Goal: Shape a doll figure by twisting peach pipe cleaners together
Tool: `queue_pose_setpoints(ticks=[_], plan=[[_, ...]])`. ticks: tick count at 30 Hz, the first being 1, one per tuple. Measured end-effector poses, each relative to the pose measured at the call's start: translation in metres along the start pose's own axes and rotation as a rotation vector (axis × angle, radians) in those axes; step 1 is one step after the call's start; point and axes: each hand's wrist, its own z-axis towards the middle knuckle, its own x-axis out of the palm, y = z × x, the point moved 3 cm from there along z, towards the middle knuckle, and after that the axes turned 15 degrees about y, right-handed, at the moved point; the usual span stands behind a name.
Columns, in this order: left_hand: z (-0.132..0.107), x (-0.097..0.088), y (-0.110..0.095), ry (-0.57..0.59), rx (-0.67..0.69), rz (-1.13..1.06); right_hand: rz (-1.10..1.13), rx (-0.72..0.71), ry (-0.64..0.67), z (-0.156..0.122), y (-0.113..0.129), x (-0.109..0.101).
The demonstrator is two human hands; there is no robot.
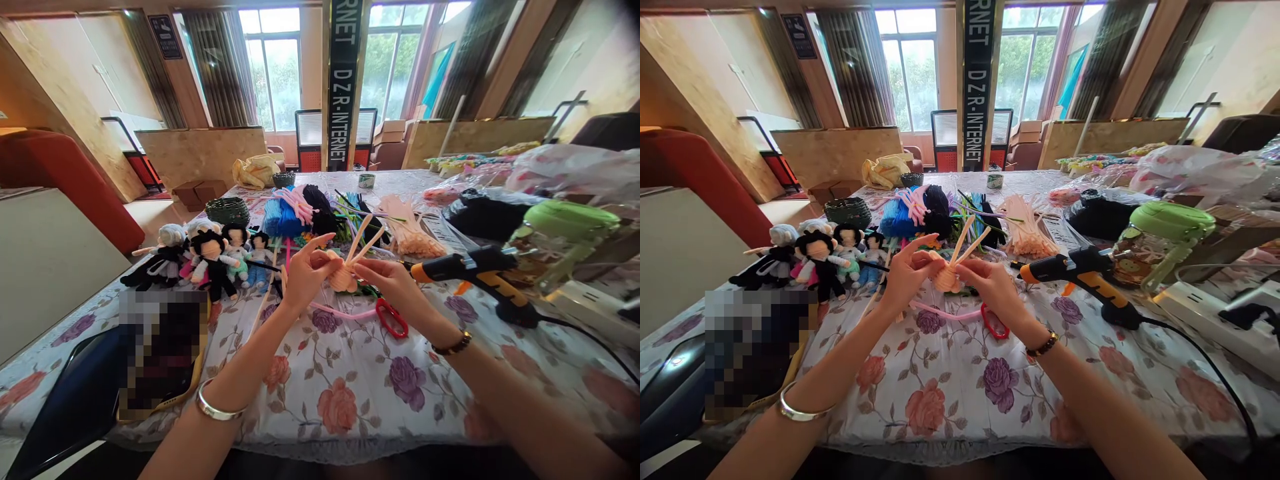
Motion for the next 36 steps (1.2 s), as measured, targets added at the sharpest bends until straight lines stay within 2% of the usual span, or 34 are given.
queue_pose_setpoints(ticks=[4,8,14,19,26,31,36], plan=[[-0.001,0.001,0.0,0.005,-0.031,-0.052,-0.069,-0.061,-0.043,-0.001,-0.002,0.001],[-0.002,0.002,0.0,0.052,-0.019,-0.057,-0.085,-0.055,-0.084,-0.003,0.002,0.003],[-0.002,0.003,-0.002,0.084,-0.006,-0.028,0.002,-0.042,-0.042,-0.008,0.01,0.008],[-0.003,0.006,-0.001,0.096,-0.016,0.0,0.124,-0.058,-0.071,-0.008,0.006,0.01],[-0.006,0.013,0.003,0.154,-0.053,0.092,0.123,-0.03,-0.11,-0.009,0.005,0.01],[-0.006,0.013,0.005,0.175,-0.109,-0.052,0.144,-0.055,-0.122,-0.008,0.003,0.012],[-0.006,0.013,0.006,0.117,-0.171,-0.229,0.076,-0.12,-0.156,-0.01,0.004,0.014]])
